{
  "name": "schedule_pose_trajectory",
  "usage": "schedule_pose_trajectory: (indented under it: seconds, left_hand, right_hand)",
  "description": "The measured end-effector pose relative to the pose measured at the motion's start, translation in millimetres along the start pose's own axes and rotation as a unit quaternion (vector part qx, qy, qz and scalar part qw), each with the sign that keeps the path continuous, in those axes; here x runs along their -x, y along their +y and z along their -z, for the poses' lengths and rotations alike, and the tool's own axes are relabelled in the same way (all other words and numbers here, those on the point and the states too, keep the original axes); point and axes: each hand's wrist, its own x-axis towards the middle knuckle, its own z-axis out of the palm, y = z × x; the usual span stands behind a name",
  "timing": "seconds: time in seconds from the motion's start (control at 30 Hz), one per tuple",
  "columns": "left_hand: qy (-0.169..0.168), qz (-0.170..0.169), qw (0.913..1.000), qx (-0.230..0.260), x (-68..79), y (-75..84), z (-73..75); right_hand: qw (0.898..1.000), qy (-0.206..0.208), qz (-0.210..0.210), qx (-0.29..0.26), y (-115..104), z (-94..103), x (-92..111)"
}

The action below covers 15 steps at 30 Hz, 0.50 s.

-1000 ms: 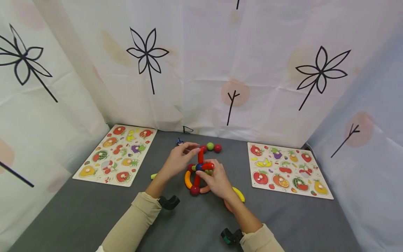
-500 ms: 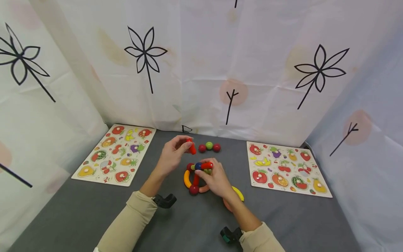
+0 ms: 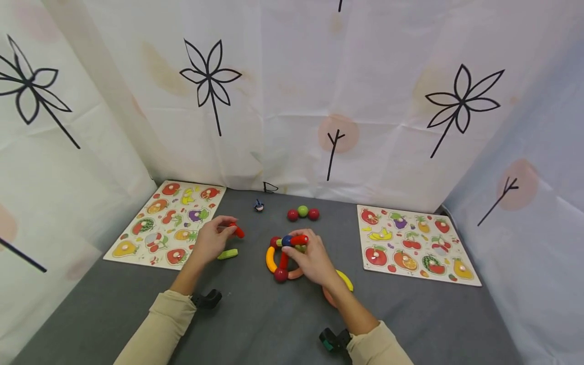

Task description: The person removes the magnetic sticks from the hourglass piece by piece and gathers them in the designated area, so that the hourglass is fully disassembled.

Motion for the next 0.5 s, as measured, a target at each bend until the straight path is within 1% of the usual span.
schedule_pose_trajectory:
  seconds: [0.1,0.2,0.37,0.47,0.5]
  left_hand:
    - [-0.004,0.018,0.9996,-0.019,2.5,-6.9,2.0]
    - [-0.006,0.021,0.9983,-0.053,6.1,-9.1,2.9]
    - [-0.008,0.013,0.9941,-0.107,12.7,-6.2,4.4]
    - [-0.005,-0.001,0.9915,-0.13,15.1,0.0,3.3]
    - [-0.002,-0.008,0.9916,-0.129,16.2,4.1,2.1]
  right_hand:
    - [1.0,0.0,-0.007,-0.009,-1,-0.3,0]
    - [1.0,-0.003,-0.009,-0.011,-2,-0.4,0]
    - [1.0,-0.006,-0.01,0.003,-1,0.1,-1]
    - [1.0,-0.001,-0.012,0.003,1,-0.5,-1]
    - [1.0,0.0,-0.012,0.004,1,-0.8,-1]
